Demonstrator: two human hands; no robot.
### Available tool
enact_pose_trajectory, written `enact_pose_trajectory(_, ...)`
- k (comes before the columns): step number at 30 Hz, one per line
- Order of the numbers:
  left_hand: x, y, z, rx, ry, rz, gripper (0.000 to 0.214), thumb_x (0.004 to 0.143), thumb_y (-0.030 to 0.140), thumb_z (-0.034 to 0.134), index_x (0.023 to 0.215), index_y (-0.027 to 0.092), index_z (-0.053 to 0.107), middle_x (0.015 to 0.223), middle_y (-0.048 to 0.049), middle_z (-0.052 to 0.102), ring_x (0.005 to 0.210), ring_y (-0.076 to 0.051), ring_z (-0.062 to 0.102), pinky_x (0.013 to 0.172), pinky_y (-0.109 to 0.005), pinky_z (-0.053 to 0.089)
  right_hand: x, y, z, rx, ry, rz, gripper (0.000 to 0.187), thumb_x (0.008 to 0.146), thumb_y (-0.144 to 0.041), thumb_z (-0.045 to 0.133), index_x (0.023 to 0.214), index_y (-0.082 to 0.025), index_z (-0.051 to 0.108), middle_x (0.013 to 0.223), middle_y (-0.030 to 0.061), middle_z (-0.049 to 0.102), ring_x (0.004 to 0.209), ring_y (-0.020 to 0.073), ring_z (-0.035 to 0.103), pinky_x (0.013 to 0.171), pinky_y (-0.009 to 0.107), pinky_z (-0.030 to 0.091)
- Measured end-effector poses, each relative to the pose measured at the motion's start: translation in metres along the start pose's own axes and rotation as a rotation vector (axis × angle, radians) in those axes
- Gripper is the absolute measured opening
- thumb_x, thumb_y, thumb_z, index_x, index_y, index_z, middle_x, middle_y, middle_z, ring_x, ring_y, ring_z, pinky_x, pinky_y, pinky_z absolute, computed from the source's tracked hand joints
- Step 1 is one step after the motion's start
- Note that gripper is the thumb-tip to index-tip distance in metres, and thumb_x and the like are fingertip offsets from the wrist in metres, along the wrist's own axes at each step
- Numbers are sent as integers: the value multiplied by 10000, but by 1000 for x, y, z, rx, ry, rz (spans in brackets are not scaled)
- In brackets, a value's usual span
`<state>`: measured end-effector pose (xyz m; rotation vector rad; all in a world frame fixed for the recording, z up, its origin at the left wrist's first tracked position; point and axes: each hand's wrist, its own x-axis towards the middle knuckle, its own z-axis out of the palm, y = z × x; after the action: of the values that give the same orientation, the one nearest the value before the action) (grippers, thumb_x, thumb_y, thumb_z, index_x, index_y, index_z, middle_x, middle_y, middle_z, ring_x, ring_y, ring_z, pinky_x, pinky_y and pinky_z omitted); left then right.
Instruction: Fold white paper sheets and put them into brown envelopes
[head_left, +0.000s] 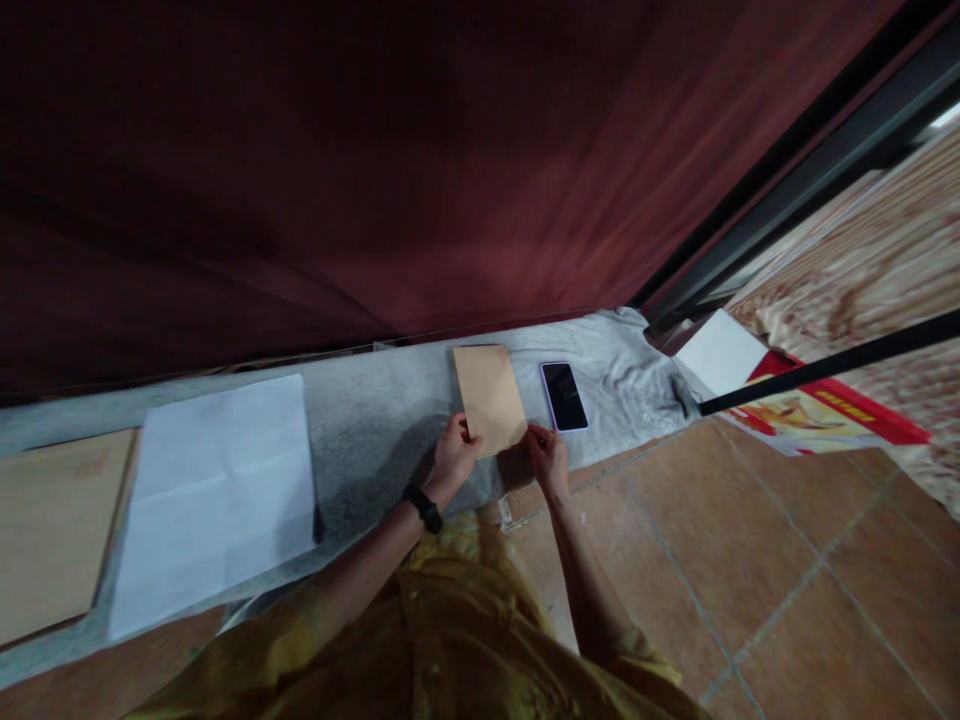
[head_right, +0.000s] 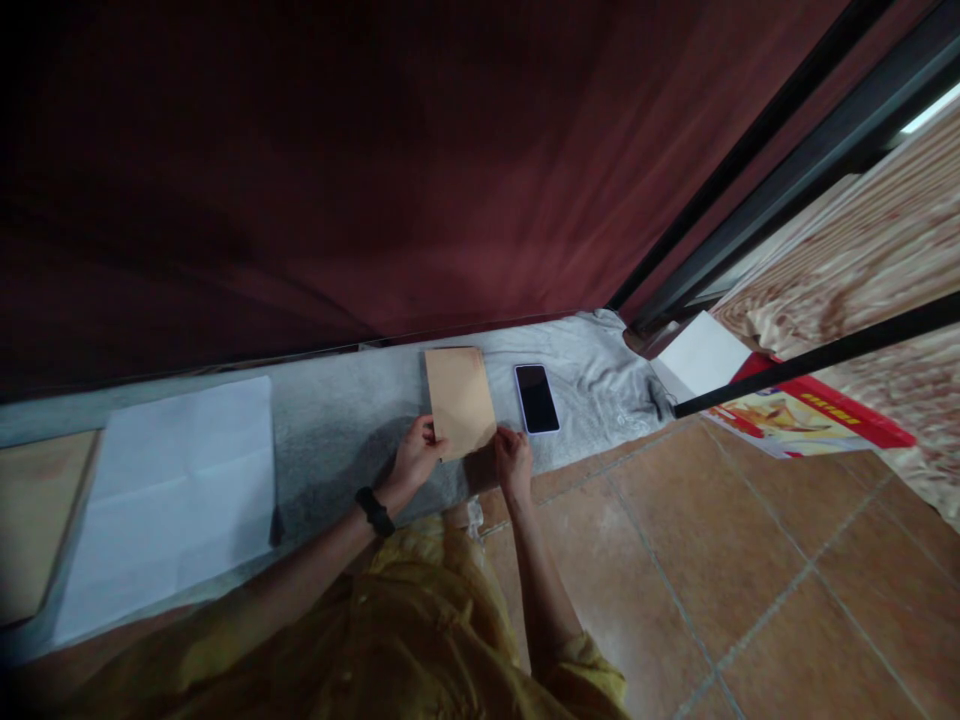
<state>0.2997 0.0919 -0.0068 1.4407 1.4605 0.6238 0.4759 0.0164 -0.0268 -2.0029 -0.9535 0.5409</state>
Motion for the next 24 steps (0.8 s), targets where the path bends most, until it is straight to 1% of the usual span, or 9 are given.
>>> enact_pose_trajectory(3,-2,-5,1,41,-2,8,383,735,129,657,1106,202,597,792,17,646,704,-146,624,678,-246,466,-4,1,0,-7,-10,7,358,870,-381,530,1047,-187,773,907,64,676,797,204,626,768,326,522)
enact_pose_trajectory(5,-2,-5,1,72,-3,26,370,744,131,653,1105,199,610,827,1,654,750,-159,636,718,-261,482,-5,2,1,-24,-12,17,380,882,-389,516,1075,-183,770,900,63,664,793,205,625,761,324,515)
enact_pose_trajectory(8,-2,-4,1,115,-6,72,403,760,119,635,1154,202,615,987,-48,670,920,-194,649,837,-294,501,-6,1,3,-74,2,13,397,898,-390,496,1100,-179,766,889,64,642,788,201,616,766,320,505)
enact_pose_trajectory(10,-3,-2,1,139,-9,103,448,765,97,619,1200,201,607,1110,-79,654,1046,-215,629,934,-316,486,-7,0,4,-93,15,-10,396,907,-377,485,1110,-179,762,894,65,630,797,193,611,780,311,503)
enact_pose_trajectory(12,-5,-2,2,156,-12,120,479,767,78,602,1234,187,600,1180,-102,631,1120,-230,604,1000,-330,462,-8,0,5,-98,25,-38,388,910,-362,480,1117,-182,755,920,70,623,826,188,609,798,300,503)
enact_pose_trajectory(15,-9,-5,4,203,-30,143,556,786,54,550,1330,166,547,1214,-122,605,1131,-237,602,1008,-342,466,-11,1,7,-108,18,-75,383,916,-355,479,1138,-185,740,987,90,622,880,198,603,818,306,505)
enact_pose_trajectory(20,-18,-8,5,346,-69,234,707,838,56,485,1517,168,325,1296,-156,552,1171,-247,590,996,-362,484,-12,4,5,-108,-18,-123,408,907,-411,517,1165,-167,718,1017,106,607,911,216,596,861,345,509)
enact_pose_trajectory(22,-23,-9,4,390,-83,279,697,862,76,484,1528,176,303,1327,-158,525,1214,-252,562,1018,-367,472,-12,4,4,-106,-50,-134,424,901,-436,538,1184,-171,708,1000,98,606,899,214,590,858,347,511)
enact_pose_trajectory(24,-28,-10,3,423,-103,327,661,877,117,520,1507,200,338,1335,-143,513,1245,-260,534,1045,-382,456,-10,4,3,-106,-69,-144,430,894,-452,555,1188,-176,703,988,93,607,892,214,584,853,352,512)
